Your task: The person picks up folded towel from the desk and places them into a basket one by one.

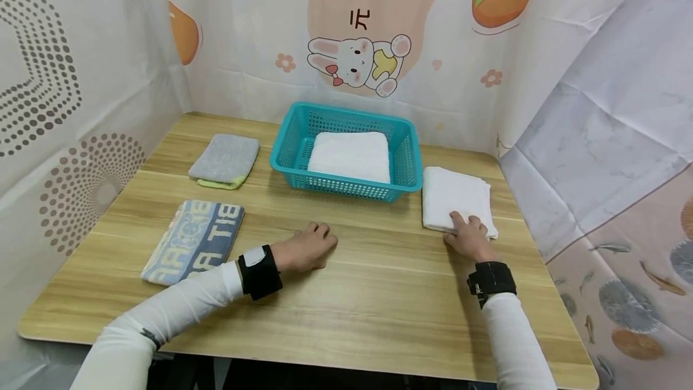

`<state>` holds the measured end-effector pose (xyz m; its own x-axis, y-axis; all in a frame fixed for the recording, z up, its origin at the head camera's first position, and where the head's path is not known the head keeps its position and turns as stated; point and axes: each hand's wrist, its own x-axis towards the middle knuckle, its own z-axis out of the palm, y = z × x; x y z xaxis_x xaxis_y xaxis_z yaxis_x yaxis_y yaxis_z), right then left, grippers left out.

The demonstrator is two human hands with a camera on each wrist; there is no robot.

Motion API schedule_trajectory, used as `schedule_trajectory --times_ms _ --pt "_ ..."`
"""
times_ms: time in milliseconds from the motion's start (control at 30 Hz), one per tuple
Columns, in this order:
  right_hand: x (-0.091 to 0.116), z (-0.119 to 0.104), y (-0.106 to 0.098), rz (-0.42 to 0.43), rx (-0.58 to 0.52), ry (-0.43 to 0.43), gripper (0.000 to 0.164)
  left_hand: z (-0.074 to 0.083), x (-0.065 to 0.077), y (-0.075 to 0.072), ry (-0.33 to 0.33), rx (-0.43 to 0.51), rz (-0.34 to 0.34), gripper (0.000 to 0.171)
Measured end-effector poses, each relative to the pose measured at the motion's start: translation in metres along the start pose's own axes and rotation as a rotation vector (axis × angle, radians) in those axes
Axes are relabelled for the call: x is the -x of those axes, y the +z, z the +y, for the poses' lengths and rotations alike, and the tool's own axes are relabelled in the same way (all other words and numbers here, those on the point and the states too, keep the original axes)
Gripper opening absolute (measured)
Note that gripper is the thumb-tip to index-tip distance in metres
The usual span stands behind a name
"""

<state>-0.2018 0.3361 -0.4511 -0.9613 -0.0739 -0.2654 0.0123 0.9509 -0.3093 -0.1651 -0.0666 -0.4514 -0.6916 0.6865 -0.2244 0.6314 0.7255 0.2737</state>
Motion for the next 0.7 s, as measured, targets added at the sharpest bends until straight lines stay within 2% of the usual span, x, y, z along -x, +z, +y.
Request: schedule_trajectory --times_ms 333,700 --pt "0.01 -0.005 0.004 0.047 0.005 -0.039 0.057 0.002 0.0 -0.004 -0.01 0.029 -0.007 0.04" --pt "0.022 -0.012 0.009 0.046 -0.004 -0.012 0.057 0.003 0.002 -0.005 -0.002 0.035 -0.009 0.041"
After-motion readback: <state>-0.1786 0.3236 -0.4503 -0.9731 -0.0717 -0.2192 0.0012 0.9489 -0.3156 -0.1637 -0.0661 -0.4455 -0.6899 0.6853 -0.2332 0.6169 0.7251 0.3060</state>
